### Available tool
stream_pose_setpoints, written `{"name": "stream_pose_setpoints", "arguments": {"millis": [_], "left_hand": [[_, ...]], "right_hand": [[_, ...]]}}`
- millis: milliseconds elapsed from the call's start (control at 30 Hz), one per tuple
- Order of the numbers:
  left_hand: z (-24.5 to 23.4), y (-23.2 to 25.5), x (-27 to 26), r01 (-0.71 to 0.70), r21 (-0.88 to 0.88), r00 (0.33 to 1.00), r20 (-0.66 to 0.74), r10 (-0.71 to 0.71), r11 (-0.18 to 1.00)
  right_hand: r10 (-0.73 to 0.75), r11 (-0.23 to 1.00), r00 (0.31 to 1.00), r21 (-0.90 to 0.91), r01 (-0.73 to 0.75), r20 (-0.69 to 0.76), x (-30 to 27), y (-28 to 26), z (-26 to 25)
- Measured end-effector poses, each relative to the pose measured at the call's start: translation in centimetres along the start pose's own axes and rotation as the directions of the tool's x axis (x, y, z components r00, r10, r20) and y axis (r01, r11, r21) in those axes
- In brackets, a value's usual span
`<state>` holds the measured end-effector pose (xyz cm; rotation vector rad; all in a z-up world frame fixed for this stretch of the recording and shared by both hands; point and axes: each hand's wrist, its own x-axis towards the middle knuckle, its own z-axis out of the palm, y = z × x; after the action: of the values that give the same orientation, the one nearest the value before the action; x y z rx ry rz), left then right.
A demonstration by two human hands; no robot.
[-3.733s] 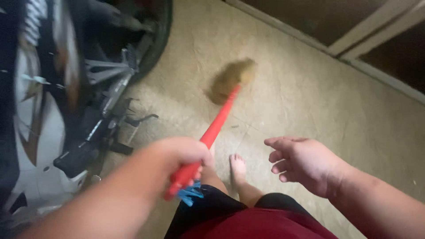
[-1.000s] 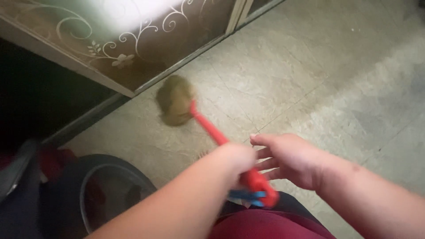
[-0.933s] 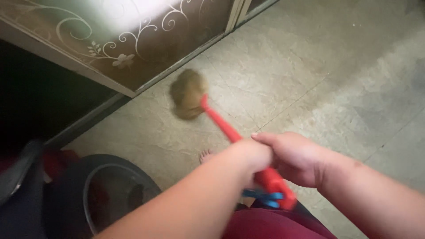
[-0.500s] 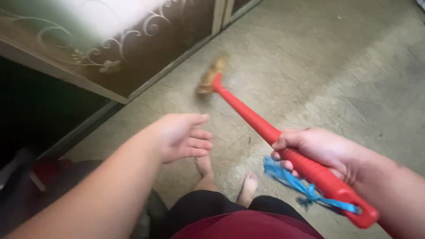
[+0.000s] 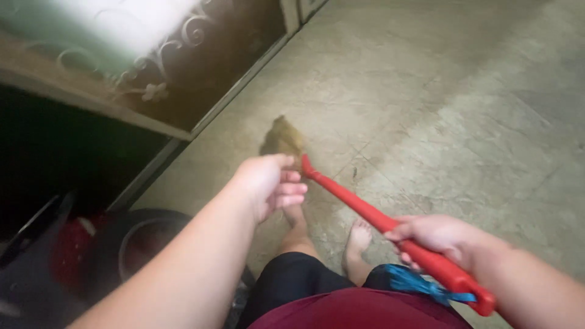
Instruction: The person sweeps a tiled floor with a broom, moving past a small altar and a motorcycle before continuing into an adjacent room. They navigate the space barefoot, sweeping around various objects like shoes and a fan.
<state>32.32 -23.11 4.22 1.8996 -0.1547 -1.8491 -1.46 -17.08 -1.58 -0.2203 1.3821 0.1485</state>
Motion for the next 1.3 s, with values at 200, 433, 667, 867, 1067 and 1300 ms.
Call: {"name": "stream_pose_setpoints", "arguments": {"millis": [200,433,667,867,1067,1300], "left_hand": [[8.0,-3.6,0.2,0.055,0.134,0.996,0.068,-0.064,0.989],[15.6,-1.8,-0.4,-0.019,0.249,0.975,0.218,-0.037,0.968],[13.4,1.5,1.2,-0.055,0.262,0.981,0.195,0.003,0.964],[8.1,6.2,4.0,0.015,0.264,0.993,0.108,-0.045,0.964],[2.3,16.1,5.5,-0.012,0.437,0.995,0.091,-0.031,0.899],[3.5,24.2,9.1,-0.051,0.568,0.992,0.125,-0.025,0.822]], "right_hand": [[0.084,0.953,0.985,0.300,-0.036,-0.150,-1.9,6.9,-11.6],[0.092,0.950,0.923,0.311,0.031,-0.373,-4.2,7.6,-17.0],[-0.184,0.983,0.829,-0.085,0.164,-0.529,-12.6,0.4,-6.7],[-0.228,0.974,0.958,-0.033,0.225,-0.175,-8.5,-8.5,-0.7],[-0.212,0.975,0.977,-0.080,0.209,-0.031,2.4,-13.5,4.6],[0.023,0.936,0.975,0.347,0.056,-0.219,0.2,-12.9,-0.6]]}}
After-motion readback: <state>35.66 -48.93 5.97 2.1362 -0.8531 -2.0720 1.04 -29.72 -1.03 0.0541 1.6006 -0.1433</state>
